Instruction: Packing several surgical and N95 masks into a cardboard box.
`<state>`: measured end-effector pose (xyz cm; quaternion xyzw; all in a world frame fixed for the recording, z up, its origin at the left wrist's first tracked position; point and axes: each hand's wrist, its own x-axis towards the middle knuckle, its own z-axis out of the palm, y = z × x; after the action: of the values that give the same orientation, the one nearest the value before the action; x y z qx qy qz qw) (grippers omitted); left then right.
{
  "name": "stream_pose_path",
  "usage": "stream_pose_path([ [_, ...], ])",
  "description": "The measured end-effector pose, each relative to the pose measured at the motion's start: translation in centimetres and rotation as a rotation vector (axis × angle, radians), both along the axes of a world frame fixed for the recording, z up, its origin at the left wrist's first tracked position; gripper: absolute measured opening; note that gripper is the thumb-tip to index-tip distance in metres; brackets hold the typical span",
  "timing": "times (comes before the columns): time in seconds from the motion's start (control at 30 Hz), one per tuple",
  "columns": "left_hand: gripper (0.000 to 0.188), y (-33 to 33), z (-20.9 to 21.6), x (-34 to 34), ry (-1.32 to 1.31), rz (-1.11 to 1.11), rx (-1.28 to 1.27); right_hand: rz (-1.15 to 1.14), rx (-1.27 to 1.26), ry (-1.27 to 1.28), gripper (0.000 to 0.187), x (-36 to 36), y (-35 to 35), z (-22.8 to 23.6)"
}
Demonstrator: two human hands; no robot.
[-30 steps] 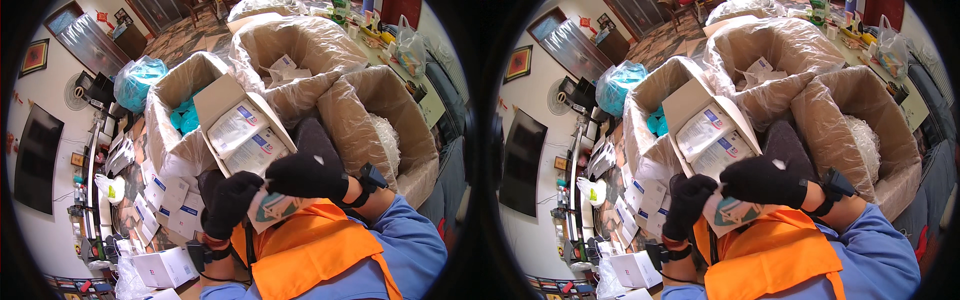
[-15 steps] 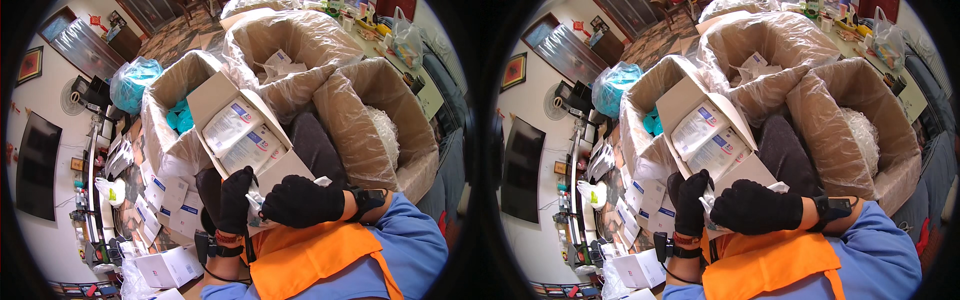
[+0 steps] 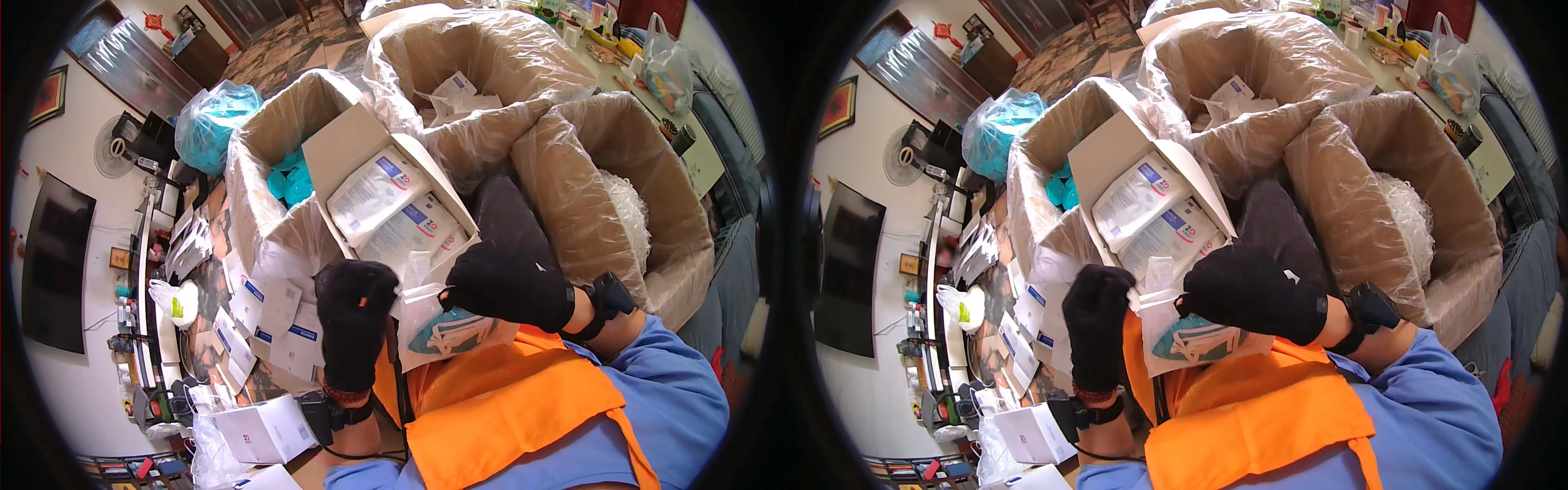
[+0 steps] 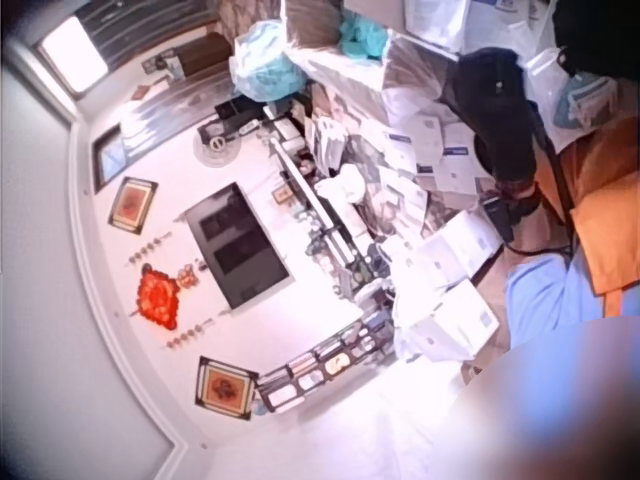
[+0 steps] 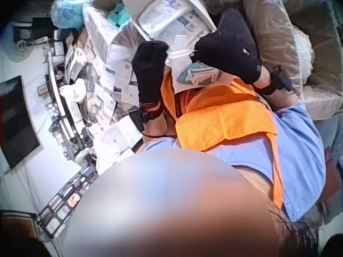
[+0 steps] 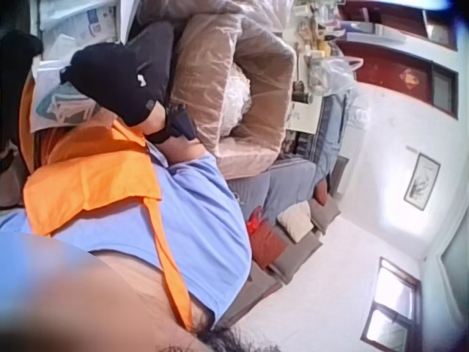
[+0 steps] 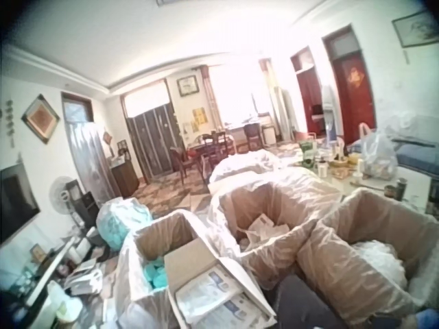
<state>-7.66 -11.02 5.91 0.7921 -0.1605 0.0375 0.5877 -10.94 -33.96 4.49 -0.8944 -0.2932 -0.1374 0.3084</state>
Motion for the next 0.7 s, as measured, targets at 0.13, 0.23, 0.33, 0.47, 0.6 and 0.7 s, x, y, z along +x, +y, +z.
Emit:
stream_pose_path([
  [0.13,0.008,-0.7,0.5,-1.2,0.032,-0.322,0.264,0.036,0.031,0.012,0.023,0.2,0.2,0.3],
  [0.23,0.010,-1.0,-0.4,-1.5,0.052,-0.271,0.213,0.031,0.059,-0.024,0.022,0.2,-0.1,-0.8],
  [0.33,0.010,-2.2,-1.5,-2.3,0.112,-0.172,0.152,0.108,0.317,0.247,0.016,-0.2,-0.3,-1.1],
  [0.47,0.010,-2.9,-2.3,-2.2,-0.004,-0.139,0.172,0.028,0.017,0.202,0.013,-0.4,0.6,-1.5],
  [0.6,0.012,-3.7,-2.5,-2.5,0.139,-0.059,0.085,0.019,-0.239,0.008,0.009,-1.3,1.2,-0.1],
  [0.7,0.016,-3.8,-2.3,-2.8,0.238,-0.029,0.047,0.082,-0.146,-0.085,0.009,-2.0,1.2,0.5],
])
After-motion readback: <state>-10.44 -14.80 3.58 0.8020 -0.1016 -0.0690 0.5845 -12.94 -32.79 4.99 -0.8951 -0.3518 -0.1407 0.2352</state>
